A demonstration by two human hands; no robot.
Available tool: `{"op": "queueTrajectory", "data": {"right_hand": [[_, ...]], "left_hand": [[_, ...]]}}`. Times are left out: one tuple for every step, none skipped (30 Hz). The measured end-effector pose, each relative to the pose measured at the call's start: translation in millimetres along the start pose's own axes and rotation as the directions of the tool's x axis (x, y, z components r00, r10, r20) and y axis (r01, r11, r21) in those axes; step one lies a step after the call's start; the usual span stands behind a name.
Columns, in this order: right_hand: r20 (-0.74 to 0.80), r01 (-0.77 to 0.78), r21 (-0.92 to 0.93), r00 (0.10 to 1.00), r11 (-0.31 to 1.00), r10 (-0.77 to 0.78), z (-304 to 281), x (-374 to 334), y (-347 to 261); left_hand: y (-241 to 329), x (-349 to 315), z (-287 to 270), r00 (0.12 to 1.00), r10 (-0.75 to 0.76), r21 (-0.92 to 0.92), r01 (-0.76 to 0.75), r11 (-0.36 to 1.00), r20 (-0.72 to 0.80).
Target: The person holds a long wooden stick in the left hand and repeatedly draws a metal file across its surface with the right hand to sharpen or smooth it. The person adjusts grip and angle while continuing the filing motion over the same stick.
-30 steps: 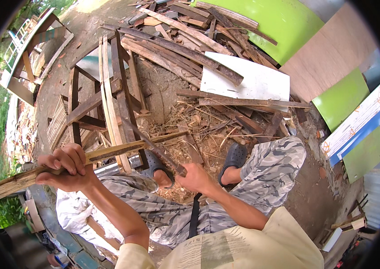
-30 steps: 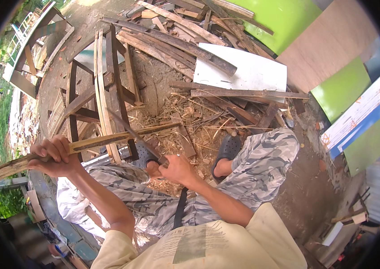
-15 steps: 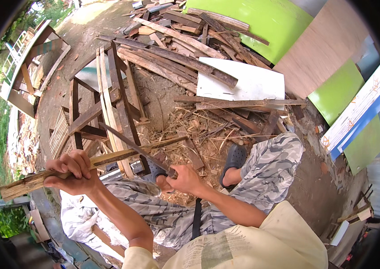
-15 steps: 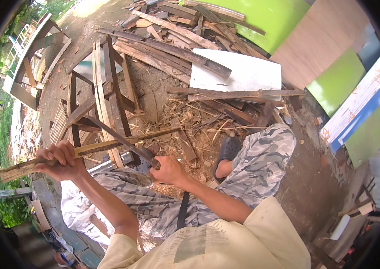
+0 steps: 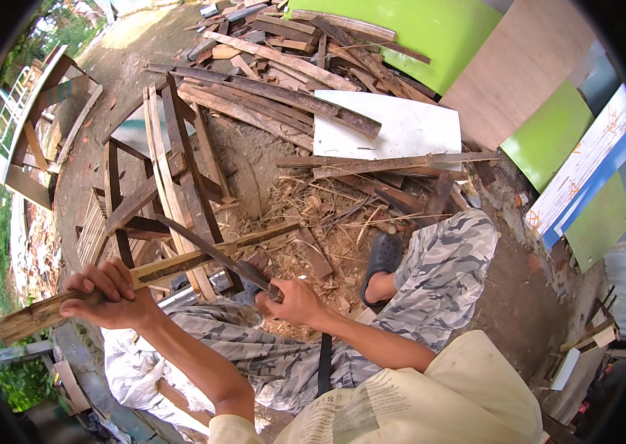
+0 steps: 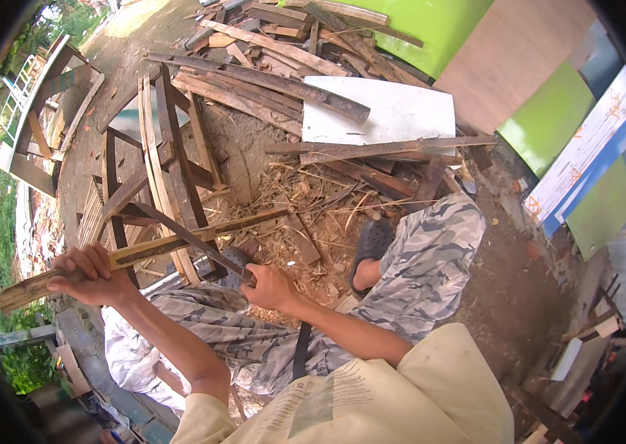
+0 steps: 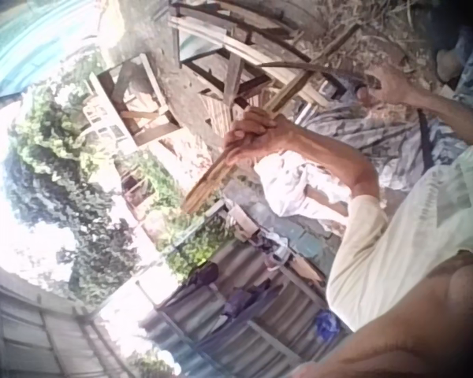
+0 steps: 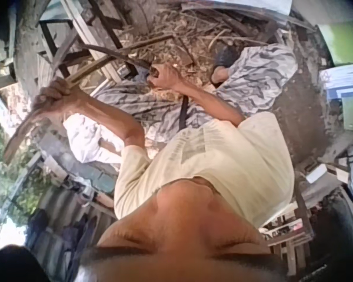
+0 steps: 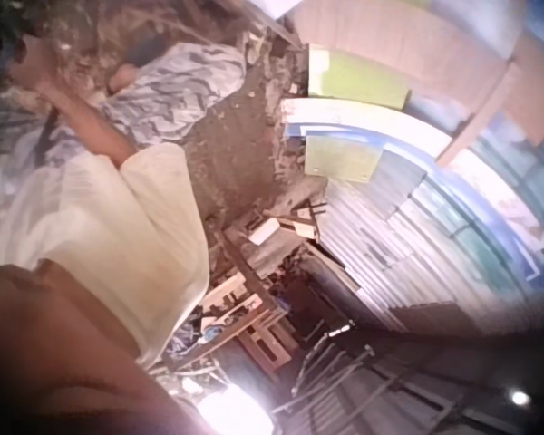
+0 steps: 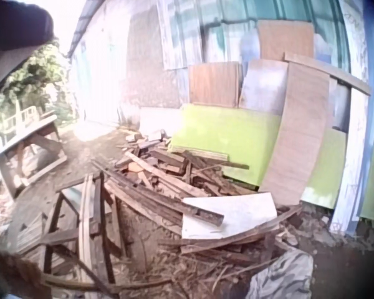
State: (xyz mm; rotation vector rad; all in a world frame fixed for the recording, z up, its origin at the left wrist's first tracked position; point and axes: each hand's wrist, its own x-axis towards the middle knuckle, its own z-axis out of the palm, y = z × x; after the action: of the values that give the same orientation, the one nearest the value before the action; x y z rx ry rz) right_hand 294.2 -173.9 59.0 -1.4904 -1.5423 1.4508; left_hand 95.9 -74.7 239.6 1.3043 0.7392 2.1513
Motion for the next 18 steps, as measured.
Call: {"op": "queueTrajectory", "data": {"right_hand": [[-0.033,-0.087,0.006,0.996,0.996,0.087,8.0,2.4,20.2],[-0.072,-0.177,0.014,0.982,0.984,0.177,20.3,6.0,57.9],[-0.107,-0.259,0.024,0.960,0.966,0.260,28.8,8.8,89.3],[-0.098,-0.361,0.039,0.927,0.932,0.363,23.9,10.7,92.0],[-0.079,-0.376,0.021,0.923,0.927,0.376,22.2,11.5,93.1],[-0.061,-0.390,0.003,0.919,0.921,0.390,20.6,11.8,94.1],[-0.032,-0.412,-0.017,0.911,0.911,0.411,16.5,9.1,82.1],[0.015,-0.371,0.021,0.929,0.928,0.371,12.4,9.2,64.8],[0.032,-0.285,0.025,0.958,0.958,0.284,9.6,7.8,41.6],[0.042,-0.194,0.031,0.980,0.981,0.192,4.8,6.1,17.5],[0.053,-0.108,0.041,0.993,0.993,0.105,3.5,2.1,2.0],[0.012,-0.032,0.127,0.999,0.991,0.031,5.3,-1.0,-3.7],[0.001,-0.061,0.092,0.998,0.994,0.061,10.1,0.3,9.2],[-0.018,-0.088,0.053,0.996,0.995,0.089,15.2,6.5,35.5],[-0.030,-0.114,0.017,0.993,0.993,0.114,22.0,12.8,63.2],[-0.026,-0.287,0.023,0.957,0.958,0.287,20.7,14.4,90.8],[-0.025,-0.326,0.012,0.945,0.945,0.326,18.1,16.2,114.1],[-0.033,-0.368,0.004,0.929,0.930,0.368,13.9,17.6,134.3]], "left_hand": [[0.3,0.2,6.4,1.000,0.005,0.018,-0.005,1.000,-0.013],[-1.4,-0.9,12.6,1.000,0.008,0.030,-0.007,1.000,-0.024],[-1.5,-1.5,15.8,0.999,0.006,0.048,-0.003,0.999,-0.053],[-1.3,0.1,15.8,0.996,0.013,0.071,-0.007,0.997,-0.086],[-1.4,1.6,17.0,0.993,0.020,0.093,-0.009,0.996,-0.118],[-1.7,3.5,19.6,0.987,0.042,0.121,-0.023,0.992,-0.156],[-0.7,3.6,22.2,0.978,0.060,0.158,-0.029,0.987,-0.198],[0.8,1.0,23.9,0.968,0.071,0.198,-0.023,0.980,-0.240],[1.6,0.7,24.1,0.965,0.081,0.217,-0.025,0.976,-0.251],[0.8,0.7,25.6,0.961,0.091,0.228,-0.030,0.973,-0.261],[0.6,-0.8,27.0,0.958,0.095,0.243,-0.028,0.970,-0.269],[0.4,-2.3,28.2,0.959,0.088,0.232,-0.024,0.972,-0.269],[1.0,-3.4,29.3,0.960,0.083,0.223,-0.022,0.975,-0.268],[0.8,-3.0,31.9,0.961,0.077,0.205,-0.021,0.979,-0.266],[1.7,-2.6,31.6,0.961,0.079,0.205,-0.024,0.979,-0.264],[1.7,-2.8,32.2,0.961,0.076,0.200,-0.023,0.980,-0.265],[1.6,-3.2,34.1,0.961,0.074,0.193,-0.022,0.981,-0.266],[0.2,-1.6,36.4,0.953,0.070,0.196,-0.012,0.980,-0.295]]}}
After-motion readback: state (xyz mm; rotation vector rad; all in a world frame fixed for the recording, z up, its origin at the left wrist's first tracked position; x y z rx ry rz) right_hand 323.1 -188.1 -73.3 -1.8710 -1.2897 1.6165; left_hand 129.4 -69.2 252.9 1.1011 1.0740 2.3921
